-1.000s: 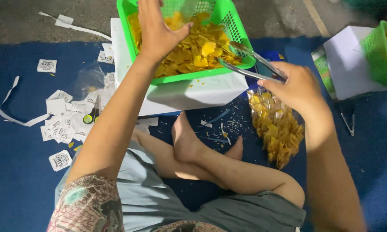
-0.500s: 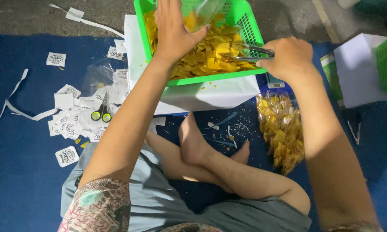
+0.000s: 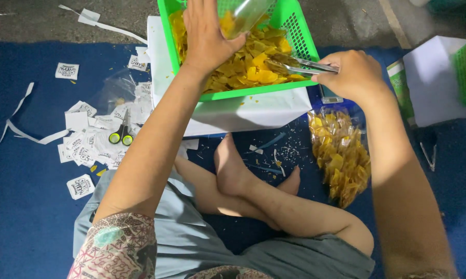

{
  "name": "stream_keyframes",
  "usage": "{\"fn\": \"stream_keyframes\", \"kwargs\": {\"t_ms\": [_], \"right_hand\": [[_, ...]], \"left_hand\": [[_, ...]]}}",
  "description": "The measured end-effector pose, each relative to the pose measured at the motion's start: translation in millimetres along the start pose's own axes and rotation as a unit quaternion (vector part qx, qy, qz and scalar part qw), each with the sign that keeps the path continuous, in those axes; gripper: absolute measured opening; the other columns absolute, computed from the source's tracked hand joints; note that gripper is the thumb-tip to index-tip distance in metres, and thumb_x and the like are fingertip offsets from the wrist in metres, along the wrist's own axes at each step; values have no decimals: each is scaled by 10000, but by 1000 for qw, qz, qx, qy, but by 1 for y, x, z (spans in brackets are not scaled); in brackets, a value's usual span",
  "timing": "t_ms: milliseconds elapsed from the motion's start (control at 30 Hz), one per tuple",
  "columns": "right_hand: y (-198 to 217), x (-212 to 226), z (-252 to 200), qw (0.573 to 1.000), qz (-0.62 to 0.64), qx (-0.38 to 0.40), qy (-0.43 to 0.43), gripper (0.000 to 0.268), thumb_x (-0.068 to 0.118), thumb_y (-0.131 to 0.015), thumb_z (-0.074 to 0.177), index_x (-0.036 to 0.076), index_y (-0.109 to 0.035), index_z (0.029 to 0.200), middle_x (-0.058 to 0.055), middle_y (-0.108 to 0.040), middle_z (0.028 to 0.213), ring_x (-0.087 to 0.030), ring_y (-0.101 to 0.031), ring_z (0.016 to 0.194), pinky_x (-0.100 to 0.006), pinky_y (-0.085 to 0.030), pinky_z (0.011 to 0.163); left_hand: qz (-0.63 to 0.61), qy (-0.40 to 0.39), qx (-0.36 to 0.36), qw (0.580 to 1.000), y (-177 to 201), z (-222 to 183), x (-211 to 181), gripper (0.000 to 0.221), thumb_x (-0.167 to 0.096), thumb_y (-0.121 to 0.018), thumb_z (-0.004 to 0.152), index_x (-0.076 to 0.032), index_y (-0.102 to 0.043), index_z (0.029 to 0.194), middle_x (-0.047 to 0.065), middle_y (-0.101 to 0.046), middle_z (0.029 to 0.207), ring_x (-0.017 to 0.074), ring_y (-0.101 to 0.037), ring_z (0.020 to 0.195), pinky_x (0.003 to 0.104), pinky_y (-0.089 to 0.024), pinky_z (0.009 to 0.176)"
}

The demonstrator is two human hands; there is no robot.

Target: Packaging yellow chips into small plastic bags using metal tongs

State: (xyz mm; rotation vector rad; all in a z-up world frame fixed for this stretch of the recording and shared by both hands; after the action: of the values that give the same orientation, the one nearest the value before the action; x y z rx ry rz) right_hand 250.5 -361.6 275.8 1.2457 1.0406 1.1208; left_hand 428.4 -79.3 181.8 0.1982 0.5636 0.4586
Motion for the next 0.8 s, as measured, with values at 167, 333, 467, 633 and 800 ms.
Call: {"fn": "stream_keyframes", "kwargs": {"t_ms": [167, 333, 467, 633, 800], "right_hand": [[3, 5, 4, 990, -108, -71, 65, 416, 393, -885, 975, 197, -899, 1342, -70, -881, 1060, -384, -814, 884, -521, -597, 794], [12, 26, 2, 987, -113, -78, 84, 501, 396, -875, 994, 151, -863, 1430, -126, -868, 1043, -414, -813, 864, -520, -600, 759], [12, 41, 6, 976, -130, -120, 128, 585, 448, -896, 991, 140, -845, 1486, -89, -865, 1038, -395, -808, 847, -506, -608, 758], [4, 71, 17, 975, -126, -95, 154, 549, 394, -912, 953, 135, -868, 1435, -116, -868, 1047, -374, -808, 853, -503, -594, 769], [-3, 121, 22, 941, -208, -140, 225, 412, 385, -918, 936, 157, -835, 1269, -30, -821, 993, -296, -792, 843, -458, -589, 713]], "left_hand": [[9, 18, 31, 999, -4, -1, 5, 1174, -425, -1164, 874, -53, -398, 1682, 226, -476, 1703, 456, -517, 1547, 556, -424, 1274], [9, 11, 17, 1000, -1, 1, 3, 1135, -403, -1155, 859, -61, -419, 1653, 224, -518, 1647, 458, -554, 1486, 549, -445, 1235], [19, 3, -72, 997, 19, 1, 5, 1063, -432, -1176, 851, -111, -480, 1588, 179, -632, 1505, 427, -637, 1338, 523, -504, 1149], [46, 50, -108, 992, 17, -3, 24, 1093, -510, -1174, 911, -30, -461, 1586, 247, -595, 1552, 471, -620, 1407, 553, -481, 1251], [42, 46, -115, 991, 25, -1, 18, 1053, -488, -1154, 903, -36, -474, 1568, 238, -616, 1515, 462, -631, 1361, 546, -496, 1220]]}}
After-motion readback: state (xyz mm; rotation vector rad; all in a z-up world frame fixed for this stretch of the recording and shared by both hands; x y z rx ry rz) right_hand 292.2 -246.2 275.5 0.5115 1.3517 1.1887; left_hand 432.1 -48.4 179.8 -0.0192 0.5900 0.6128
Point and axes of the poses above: each hand's wrist, its own z-axis towards the middle knuckle, its own y-axis out of the back of the hand, x = y × z, the point moved 10 cm from there along z, towards the middle knuckle
